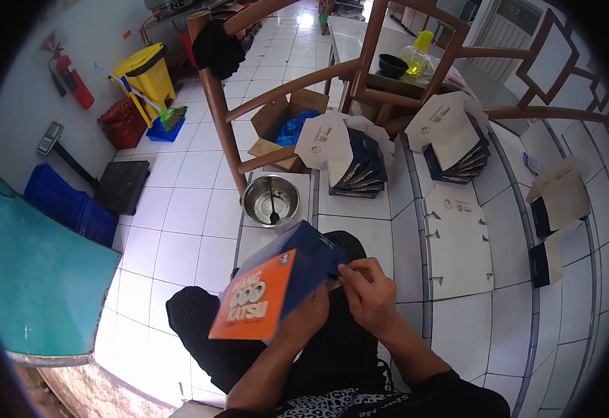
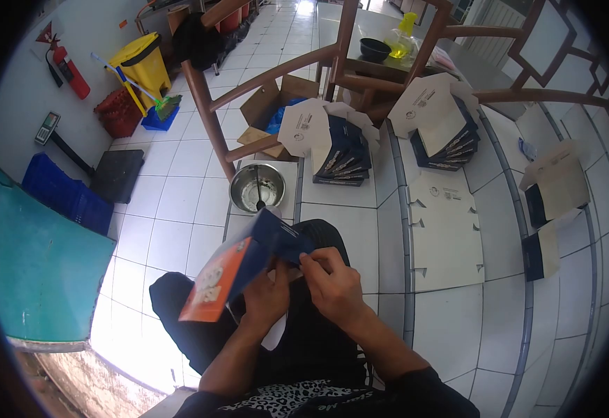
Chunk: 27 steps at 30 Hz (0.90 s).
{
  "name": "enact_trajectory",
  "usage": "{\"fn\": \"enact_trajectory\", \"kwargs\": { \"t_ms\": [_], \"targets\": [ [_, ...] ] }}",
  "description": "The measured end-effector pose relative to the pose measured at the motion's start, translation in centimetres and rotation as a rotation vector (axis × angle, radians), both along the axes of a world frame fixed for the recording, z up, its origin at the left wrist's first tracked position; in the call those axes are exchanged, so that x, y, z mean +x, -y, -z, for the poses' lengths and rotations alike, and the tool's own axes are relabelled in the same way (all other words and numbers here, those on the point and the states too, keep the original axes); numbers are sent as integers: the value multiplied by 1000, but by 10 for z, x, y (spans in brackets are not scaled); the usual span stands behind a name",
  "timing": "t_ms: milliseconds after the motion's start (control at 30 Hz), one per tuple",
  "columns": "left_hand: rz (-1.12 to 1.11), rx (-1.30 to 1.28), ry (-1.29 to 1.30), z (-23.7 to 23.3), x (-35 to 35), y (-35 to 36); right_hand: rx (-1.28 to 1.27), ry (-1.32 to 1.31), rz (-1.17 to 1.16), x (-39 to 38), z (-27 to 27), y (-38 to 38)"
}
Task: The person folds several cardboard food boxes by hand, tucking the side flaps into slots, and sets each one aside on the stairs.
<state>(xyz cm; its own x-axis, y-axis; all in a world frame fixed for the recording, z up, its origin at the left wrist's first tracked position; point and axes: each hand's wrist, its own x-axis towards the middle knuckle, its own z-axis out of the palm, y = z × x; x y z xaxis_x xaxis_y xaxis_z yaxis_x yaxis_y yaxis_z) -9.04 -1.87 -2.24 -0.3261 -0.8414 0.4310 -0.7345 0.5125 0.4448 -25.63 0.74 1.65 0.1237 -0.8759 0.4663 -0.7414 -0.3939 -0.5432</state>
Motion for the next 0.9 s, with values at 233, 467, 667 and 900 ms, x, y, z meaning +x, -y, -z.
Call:
{"fn": "enact_trajectory", "kwargs": {
  "t_ms": [233, 467, 667, 900],
  "targets": [
    [136, 345, -330, -31, -8, -7, 10, 130, 78, -12, -6, 19],
    [283, 641, -292, -56, -9, -20, 215, 283, -1, -27, 6, 17],
    [26, -144, -546, -50, -2, -28, 590, 1453, -77, -45, 42, 29],
    [-145, -164, -1021, -41, 1, -6, 810, 1841, -411, -39, 45, 17]
  ]
}}
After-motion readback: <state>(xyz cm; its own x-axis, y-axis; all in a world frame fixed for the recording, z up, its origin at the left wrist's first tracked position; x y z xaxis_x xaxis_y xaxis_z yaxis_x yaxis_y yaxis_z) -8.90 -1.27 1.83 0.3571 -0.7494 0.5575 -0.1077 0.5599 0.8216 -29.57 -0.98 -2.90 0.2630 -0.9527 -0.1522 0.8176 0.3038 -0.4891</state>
